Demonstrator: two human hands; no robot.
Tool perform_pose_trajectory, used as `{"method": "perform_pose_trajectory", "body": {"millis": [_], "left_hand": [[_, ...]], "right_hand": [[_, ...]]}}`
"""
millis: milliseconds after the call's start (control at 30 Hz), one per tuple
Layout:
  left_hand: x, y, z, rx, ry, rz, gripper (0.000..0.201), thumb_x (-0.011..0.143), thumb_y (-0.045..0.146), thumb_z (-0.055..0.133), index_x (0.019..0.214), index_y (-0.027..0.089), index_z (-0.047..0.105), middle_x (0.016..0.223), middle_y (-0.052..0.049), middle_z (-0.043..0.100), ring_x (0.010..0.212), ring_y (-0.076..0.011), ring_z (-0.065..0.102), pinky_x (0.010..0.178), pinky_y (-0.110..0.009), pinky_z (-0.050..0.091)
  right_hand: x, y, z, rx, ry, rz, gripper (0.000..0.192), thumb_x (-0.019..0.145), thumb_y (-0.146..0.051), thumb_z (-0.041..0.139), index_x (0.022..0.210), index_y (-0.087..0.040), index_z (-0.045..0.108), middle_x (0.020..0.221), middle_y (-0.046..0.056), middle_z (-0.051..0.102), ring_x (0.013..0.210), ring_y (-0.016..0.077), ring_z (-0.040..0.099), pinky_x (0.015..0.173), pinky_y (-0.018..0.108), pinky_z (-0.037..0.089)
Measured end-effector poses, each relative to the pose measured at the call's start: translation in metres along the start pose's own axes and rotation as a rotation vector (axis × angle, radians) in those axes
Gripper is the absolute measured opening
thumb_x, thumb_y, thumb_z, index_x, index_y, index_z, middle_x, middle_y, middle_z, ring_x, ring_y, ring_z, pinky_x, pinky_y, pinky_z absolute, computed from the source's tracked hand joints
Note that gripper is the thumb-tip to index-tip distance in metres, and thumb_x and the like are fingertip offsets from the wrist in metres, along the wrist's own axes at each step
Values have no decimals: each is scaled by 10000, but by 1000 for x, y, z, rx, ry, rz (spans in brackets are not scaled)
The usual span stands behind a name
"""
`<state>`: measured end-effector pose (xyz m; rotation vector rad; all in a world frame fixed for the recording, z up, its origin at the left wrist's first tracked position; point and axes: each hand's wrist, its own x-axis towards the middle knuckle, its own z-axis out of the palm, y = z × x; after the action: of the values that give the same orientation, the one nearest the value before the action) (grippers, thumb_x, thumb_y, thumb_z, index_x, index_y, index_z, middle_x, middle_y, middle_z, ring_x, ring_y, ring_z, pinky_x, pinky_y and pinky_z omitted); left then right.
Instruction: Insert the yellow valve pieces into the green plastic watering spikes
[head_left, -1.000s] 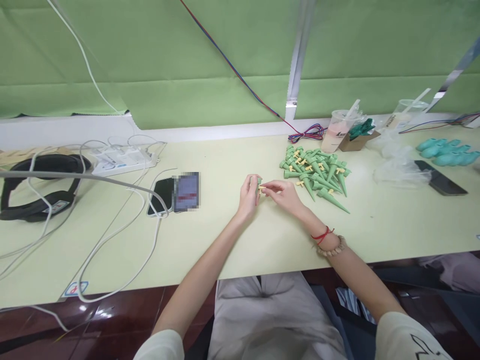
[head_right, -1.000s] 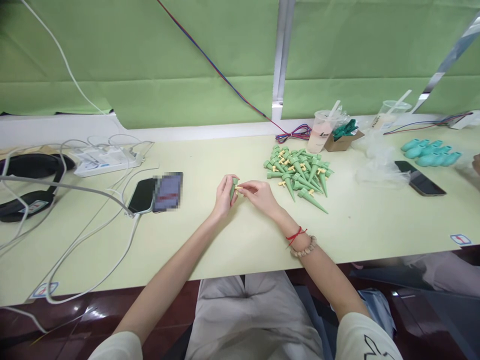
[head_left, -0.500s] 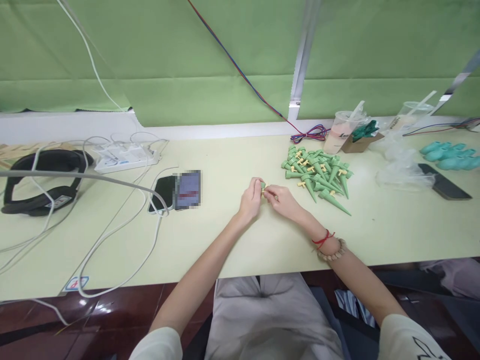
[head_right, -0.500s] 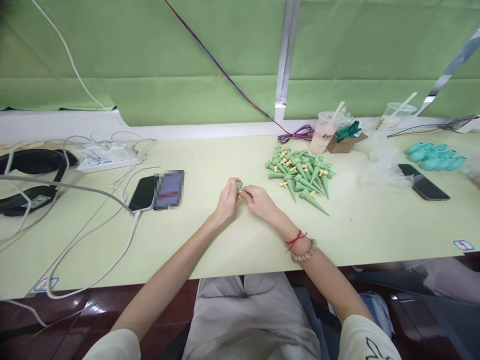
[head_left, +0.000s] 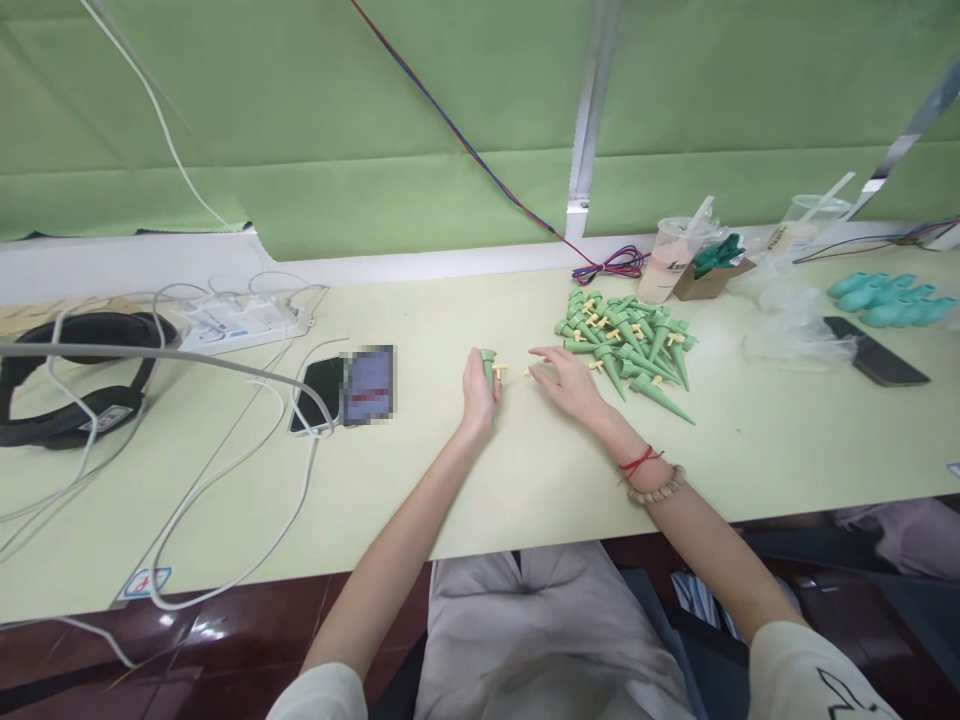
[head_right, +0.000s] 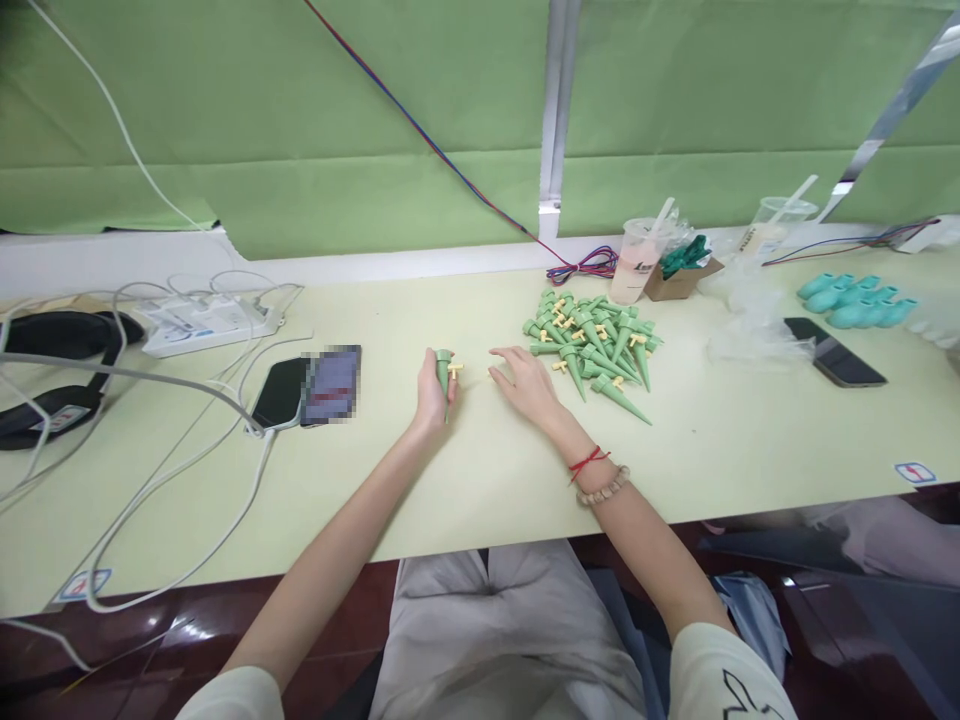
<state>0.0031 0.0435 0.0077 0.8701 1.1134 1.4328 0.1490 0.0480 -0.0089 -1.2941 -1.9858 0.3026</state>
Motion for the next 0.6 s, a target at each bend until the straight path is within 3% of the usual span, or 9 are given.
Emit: {"method": "perform_pose_trajectory", "body": {"millis": [133,233,400,500,600], "left_hand": [[3,4,-1,-84,-45,-74,380,857,506,272,796,190,475,406,85,270,280,-60,216,309,-188,145],[1,6,-2,-134,-112,-116,377,860,491,251,777,190,462,365,92,252,260,-62,197,298,-180,131],[-1,10,-3,-192,-230,-189,373,856,476,248,756,189,463,331,96,238,237,-61,170,289,-176,111],[-2,10,-4,-213,-263,-216,373,843,495,275,754,188,469,327,97,241,230,-58,177,287,-176,112],[-2,9,-4,-227,-273,-221,369,848,482,265,757,188,470,320,95,245,224,-59,181,283,-177,109]], "right_hand": [[-1,7,11,-130,-126,-67,336,840,-217,477,1168,-175,538,1222,129,527,1111,253,457,902,400,345],[-1,8,15,-108,-160,-66,251,840,-167,480,1048,-183,618,1082,112,614,1019,233,515,858,376,373],[0,7,11,-54,-97,-35,133,812,-197,543,840,-156,666,861,102,647,827,202,572,771,336,418],[1,1,9,122,24,63,190,816,-298,537,838,-148,651,874,95,642,757,167,588,698,298,455],[3,-10,7,468,127,224,286,791,-397,538,870,-141,638,837,81,666,711,149,617,652,278,484]]}}
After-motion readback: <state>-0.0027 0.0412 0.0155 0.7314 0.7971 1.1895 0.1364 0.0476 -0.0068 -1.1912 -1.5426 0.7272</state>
